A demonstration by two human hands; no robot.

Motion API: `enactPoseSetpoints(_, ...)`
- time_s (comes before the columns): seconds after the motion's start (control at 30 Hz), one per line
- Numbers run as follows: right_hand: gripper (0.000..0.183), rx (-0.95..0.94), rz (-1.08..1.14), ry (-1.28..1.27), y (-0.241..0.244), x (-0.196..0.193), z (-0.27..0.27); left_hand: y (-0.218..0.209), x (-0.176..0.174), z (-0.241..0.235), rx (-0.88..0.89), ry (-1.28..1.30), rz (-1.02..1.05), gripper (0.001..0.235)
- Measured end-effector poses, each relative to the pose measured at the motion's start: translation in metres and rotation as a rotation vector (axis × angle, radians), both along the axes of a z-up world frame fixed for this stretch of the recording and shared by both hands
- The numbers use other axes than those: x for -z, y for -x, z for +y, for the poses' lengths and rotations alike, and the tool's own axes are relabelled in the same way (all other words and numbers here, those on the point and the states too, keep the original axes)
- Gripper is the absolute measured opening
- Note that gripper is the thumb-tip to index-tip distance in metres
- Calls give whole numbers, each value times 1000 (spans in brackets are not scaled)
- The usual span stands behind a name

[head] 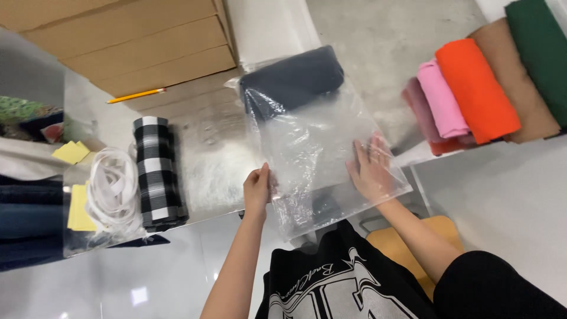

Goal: The person takes a checkered skirt and a pair of navy blue shorts from a clothing rack. They fold each item neatly on a metal table and then place the navy shorts into a clear plastic bag.

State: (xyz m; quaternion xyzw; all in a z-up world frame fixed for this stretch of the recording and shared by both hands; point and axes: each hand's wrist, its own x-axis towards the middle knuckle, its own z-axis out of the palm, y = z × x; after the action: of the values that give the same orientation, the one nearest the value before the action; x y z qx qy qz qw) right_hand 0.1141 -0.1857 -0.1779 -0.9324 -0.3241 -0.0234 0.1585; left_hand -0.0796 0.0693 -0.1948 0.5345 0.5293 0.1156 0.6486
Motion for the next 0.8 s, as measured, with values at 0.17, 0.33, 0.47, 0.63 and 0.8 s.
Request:
enactPoseSetpoints(0.17,75,-165,-298,-189,10,12,-58,-5,-17,-12,-92,-24,-46,34)
enactPoseSetpoints(0.33,81,-252,201,-38,19,-30,-90,-5,-24,-9,-130,-74,3,29)
enactPoseSetpoints(0.47,29,-88,812,-74,5,-103,-96,-8,-35,-9,-151,-97,66,23)
enactPoseSetpoints(0.63,33,73,1016,-261,-43,-116,-92,8,-5,34,-100,-264,206,21)
enactPoseSetpoints(0.8,26,80,534,-45,-92,-122,-19,21,-31,46,156,-423,278,58)
